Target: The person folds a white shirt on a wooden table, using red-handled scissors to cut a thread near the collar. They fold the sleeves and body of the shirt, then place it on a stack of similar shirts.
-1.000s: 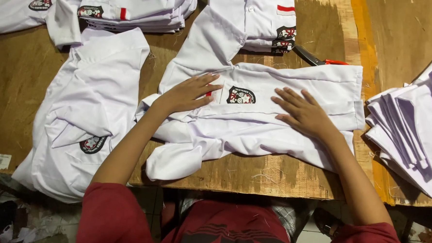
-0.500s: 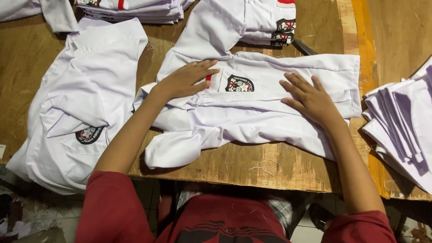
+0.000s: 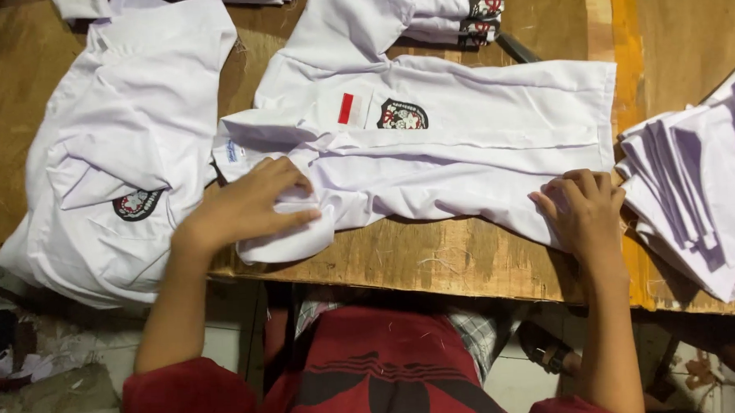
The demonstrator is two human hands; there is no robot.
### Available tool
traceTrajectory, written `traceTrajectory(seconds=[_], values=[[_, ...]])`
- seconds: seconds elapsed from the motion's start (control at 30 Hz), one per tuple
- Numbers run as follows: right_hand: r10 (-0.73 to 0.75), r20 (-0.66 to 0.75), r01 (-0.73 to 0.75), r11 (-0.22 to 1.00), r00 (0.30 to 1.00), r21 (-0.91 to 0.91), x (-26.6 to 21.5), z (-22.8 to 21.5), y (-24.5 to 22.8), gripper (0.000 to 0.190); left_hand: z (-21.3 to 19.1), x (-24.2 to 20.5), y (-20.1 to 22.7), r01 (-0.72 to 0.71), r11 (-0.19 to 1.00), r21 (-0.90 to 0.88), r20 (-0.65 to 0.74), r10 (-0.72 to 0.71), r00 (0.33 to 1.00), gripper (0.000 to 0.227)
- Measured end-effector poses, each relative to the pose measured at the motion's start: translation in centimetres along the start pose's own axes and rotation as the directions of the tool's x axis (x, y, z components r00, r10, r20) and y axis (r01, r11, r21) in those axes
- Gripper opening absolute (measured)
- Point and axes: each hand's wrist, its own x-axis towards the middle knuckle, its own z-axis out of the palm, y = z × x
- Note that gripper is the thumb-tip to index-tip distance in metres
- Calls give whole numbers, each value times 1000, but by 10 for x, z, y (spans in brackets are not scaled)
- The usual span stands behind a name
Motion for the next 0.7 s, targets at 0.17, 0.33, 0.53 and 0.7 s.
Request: traceTrajectory(seconds=[0.17, 0.33, 0.53, 0.7], values=[[-16, 108, -11, 969, 994, 246, -10, -26, -21, 60, 49, 13, -15, -76, 989, 128, -107, 90, 990, 79], [72, 262, -156, 936, 962, 316, -20, -30, -27, 96, 52, 3, -14, -126, 977, 171, -237, 165, 957, 65], [398, 62, -383, 813, 915, 439, -27, -11, -15, 44, 57, 12, -43, 79, 987, 142, -496, 2, 868, 64], [457, -12, -365, 724, 889, 585, -14, -23, -20, 45, 61, 27, -53, -77, 988, 134, -512, 136, 848, 46]])
